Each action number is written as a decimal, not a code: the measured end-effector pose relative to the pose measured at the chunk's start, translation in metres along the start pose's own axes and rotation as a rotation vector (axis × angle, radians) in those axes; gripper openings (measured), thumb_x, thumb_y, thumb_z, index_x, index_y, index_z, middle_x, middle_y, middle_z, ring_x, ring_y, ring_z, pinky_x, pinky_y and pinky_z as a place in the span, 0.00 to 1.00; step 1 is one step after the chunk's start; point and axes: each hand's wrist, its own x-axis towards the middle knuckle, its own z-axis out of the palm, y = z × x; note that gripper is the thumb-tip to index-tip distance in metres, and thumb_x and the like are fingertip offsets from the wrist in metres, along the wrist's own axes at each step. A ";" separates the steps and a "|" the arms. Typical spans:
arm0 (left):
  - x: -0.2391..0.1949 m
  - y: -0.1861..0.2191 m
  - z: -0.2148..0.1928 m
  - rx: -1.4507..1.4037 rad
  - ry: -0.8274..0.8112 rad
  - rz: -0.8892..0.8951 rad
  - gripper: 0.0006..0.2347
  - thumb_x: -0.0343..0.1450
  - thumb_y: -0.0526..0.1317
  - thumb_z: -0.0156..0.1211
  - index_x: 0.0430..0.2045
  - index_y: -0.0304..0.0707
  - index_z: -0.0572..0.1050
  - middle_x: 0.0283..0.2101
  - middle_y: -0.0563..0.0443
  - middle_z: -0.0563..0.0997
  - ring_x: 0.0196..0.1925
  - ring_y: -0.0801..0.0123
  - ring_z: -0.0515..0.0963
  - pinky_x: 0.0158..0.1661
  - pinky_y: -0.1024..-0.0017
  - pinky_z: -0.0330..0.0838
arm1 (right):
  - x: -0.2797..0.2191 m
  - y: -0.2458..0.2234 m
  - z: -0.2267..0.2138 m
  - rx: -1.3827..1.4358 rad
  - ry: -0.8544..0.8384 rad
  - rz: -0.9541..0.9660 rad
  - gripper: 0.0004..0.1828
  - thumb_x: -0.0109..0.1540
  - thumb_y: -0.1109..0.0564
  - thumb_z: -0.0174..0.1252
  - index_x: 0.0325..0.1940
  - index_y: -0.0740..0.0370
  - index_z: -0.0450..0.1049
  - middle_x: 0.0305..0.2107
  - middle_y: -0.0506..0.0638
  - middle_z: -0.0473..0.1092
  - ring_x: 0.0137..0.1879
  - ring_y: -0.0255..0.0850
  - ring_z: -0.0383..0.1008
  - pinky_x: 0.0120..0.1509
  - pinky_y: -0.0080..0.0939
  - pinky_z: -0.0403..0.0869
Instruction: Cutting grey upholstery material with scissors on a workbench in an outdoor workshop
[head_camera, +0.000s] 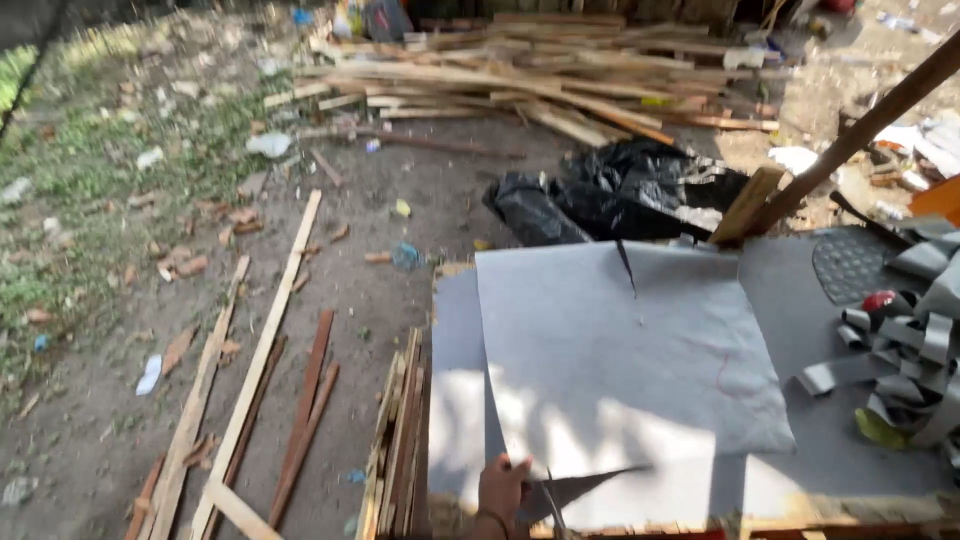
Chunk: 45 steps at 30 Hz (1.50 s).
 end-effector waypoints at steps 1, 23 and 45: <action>-0.020 0.017 -0.002 -0.016 -0.012 0.003 0.22 0.70 0.47 0.69 0.15 0.46 0.57 0.18 0.54 0.61 0.18 0.69 0.73 0.24 0.68 0.62 | -0.001 -0.007 -0.002 0.020 -0.030 0.046 0.36 0.64 0.36 0.42 0.63 0.62 0.73 0.54 0.57 0.81 0.48 0.43 0.82 0.39 0.38 0.79; -0.044 0.010 -0.012 -0.360 -0.110 -0.004 0.08 0.76 0.41 0.56 0.27 0.41 0.73 0.25 0.53 0.72 0.28 0.68 0.74 0.29 0.71 0.72 | 0.018 0.017 0.045 0.250 0.153 0.357 0.27 0.64 0.36 0.51 0.62 0.50 0.66 0.11 0.55 0.61 0.15 0.44 0.65 0.15 0.42 0.65; -0.074 0.013 -0.006 -0.592 -0.263 0.019 0.05 0.74 0.35 0.45 0.33 0.35 0.69 0.41 0.38 0.82 0.49 0.56 0.87 0.46 0.69 0.80 | 0.024 0.005 0.033 0.273 0.149 0.312 0.34 0.65 0.36 0.47 0.71 0.47 0.51 0.26 0.55 0.63 0.26 0.43 0.66 0.30 0.43 0.70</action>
